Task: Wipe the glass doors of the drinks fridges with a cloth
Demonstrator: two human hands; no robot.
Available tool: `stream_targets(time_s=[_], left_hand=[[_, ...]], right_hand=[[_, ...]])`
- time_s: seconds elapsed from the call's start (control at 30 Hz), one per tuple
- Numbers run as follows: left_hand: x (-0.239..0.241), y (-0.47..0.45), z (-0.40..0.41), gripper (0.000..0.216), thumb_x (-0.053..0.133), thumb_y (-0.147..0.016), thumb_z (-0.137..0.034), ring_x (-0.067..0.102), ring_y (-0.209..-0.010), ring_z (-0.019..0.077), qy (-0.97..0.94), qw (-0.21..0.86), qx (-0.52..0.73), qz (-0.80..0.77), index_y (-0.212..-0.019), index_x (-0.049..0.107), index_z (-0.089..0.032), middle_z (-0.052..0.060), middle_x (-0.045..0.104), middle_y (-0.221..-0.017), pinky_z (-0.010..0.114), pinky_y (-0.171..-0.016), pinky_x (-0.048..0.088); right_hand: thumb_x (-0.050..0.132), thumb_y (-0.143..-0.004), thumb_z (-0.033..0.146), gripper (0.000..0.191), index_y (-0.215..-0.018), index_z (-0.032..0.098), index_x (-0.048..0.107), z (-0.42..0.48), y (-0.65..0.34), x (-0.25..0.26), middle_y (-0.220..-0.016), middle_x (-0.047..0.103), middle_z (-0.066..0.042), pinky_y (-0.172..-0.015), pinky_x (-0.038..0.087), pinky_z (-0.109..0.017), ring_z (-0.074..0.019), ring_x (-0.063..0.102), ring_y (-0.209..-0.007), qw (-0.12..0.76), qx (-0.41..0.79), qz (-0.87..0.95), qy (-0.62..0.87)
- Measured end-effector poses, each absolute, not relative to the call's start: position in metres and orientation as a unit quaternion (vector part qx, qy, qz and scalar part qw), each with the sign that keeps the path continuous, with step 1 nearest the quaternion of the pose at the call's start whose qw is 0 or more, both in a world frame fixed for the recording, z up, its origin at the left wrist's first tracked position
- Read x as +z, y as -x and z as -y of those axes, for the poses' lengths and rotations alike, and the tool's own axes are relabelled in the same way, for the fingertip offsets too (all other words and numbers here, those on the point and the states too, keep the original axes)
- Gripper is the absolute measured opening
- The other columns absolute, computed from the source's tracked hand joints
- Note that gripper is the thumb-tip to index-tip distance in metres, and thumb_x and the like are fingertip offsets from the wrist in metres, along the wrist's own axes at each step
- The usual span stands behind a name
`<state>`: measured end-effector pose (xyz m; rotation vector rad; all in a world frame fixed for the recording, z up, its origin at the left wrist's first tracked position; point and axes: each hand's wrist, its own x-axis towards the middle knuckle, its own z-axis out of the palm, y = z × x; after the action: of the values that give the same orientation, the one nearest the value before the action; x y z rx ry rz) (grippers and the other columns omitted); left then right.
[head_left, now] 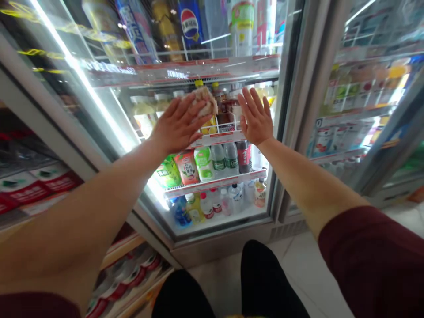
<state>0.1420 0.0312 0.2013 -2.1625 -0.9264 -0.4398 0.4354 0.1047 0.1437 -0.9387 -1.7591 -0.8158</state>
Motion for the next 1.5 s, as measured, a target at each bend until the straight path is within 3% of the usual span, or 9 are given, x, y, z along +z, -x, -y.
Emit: stream_targets(time_s=[0.13,0.3,0.4,0.57,0.8,0.93,1.17,1.37,1.5], left_hand=[[0.208,-0.168,-0.038,0.066,0.041,-0.106,-0.057,-0.010,-0.165,0.0243,0.801,0.389,-0.248,0.382,-0.165,0.035,-0.028,-0.001,0.010,-0.178,0.056,-0.135,-0.005],[0.180,-0.191,-0.049,0.065,0.041,-0.104,-0.059,0.002,-0.166,0.0240,0.876,0.350,-0.177,0.283,-0.160,0.044,-0.027,0.001,0.027,-0.174,0.054,-0.136,0.006],[0.200,-0.190,-0.050,0.063,0.038,-0.104,-0.058,0.008,-0.165,0.0189,0.893,0.340,-0.134,0.261,-0.159,0.044,-0.026,-0.001,0.033,-0.172,0.052,-0.136,0.005],[0.225,-0.181,-0.052,0.065,0.039,-0.106,-0.054,-0.016,-0.164,0.0152,0.805,0.396,-0.280,0.343,-0.165,0.033,-0.027,-0.005,0.020,-0.176,0.054,-0.136,-0.009],[0.207,-0.154,-0.047,0.061,0.040,-0.106,-0.059,-0.001,-0.166,0.0180,0.865,0.383,-0.138,0.293,-0.161,0.039,-0.034,-0.007,0.017,-0.177,0.052,-0.136,-0.003],[0.217,-0.133,-0.036,0.067,0.039,-0.107,-0.059,-0.012,-0.165,0.0210,0.777,0.405,-0.276,0.394,-0.166,0.027,-0.032,-0.007,-0.003,-0.178,0.056,-0.134,-0.012],[0.170,-0.105,-0.020,0.063,0.044,-0.099,-0.066,0.007,-0.166,0.0288,0.827,0.333,-0.225,0.393,-0.155,0.050,-0.036,-0.004,0.026,-0.175,0.059,-0.135,0.003],[0.183,-0.081,-0.009,0.075,0.033,-0.104,-0.062,-0.007,-0.164,0.0359,0.709,0.394,-0.364,0.458,-0.167,0.030,-0.021,-0.001,-0.002,-0.179,0.064,-0.132,-0.006],[0.147,-0.067,-0.007,0.073,0.041,-0.102,-0.062,-0.003,-0.165,0.0359,0.739,0.385,-0.302,0.463,-0.163,0.039,-0.023,0.003,0.004,-0.179,0.063,-0.133,0.002]], right_hand=[[0.024,-0.105,0.033,0.062,-0.166,0.025,0.035,-0.106,-0.436,0.143,-0.172,0.034,-0.002,-0.135,0.019,-0.056,-0.0246,0.024,-0.164,0.478,-0.332,0.719,0.381],[0.025,-0.104,0.032,0.064,-0.168,0.026,0.030,-0.111,-0.436,0.141,-0.173,0.032,-0.002,-0.136,0.016,-0.058,-0.0251,0.020,-0.165,0.478,-0.330,0.724,0.372],[0.026,-0.103,0.030,0.064,-0.166,0.024,0.034,-0.112,-0.436,0.141,-0.173,0.031,-0.002,-0.136,0.016,-0.057,-0.0243,0.020,-0.165,0.477,-0.337,0.718,0.379],[0.024,-0.105,0.031,0.063,-0.166,0.025,0.035,-0.107,-0.436,0.142,-0.172,0.034,-0.001,-0.136,0.019,-0.055,-0.0230,0.023,-0.164,0.477,-0.333,0.718,0.383],[0.024,-0.104,0.031,0.063,-0.166,0.024,0.036,-0.107,-0.436,0.143,-0.172,0.033,-0.002,-0.136,0.018,-0.056,-0.0238,0.022,-0.164,0.477,-0.322,0.722,0.384],[0.025,-0.104,0.032,0.064,-0.167,0.025,0.033,-0.105,-0.436,0.143,-0.172,0.033,-0.002,-0.136,0.016,-0.057,-0.0243,0.021,-0.165,0.482,-0.311,0.726,0.378],[0.024,-0.104,0.034,0.064,-0.168,0.027,0.032,-0.101,-0.436,0.144,-0.172,0.034,0.000,-0.136,0.017,-0.057,-0.0235,0.022,-0.164,0.476,-0.311,0.723,0.391],[0.024,-0.104,0.033,0.065,-0.168,0.025,0.032,-0.103,-0.436,0.143,-0.173,0.032,-0.002,-0.136,0.016,-0.057,-0.0240,0.020,-0.165,0.474,-0.314,0.723,0.392],[0.025,-0.103,0.033,0.064,-0.166,0.023,0.035,-0.104,-0.435,0.142,-0.172,0.034,-0.003,-0.135,0.018,-0.056,-0.0240,0.024,-0.164,0.475,-0.325,0.717,0.392]])
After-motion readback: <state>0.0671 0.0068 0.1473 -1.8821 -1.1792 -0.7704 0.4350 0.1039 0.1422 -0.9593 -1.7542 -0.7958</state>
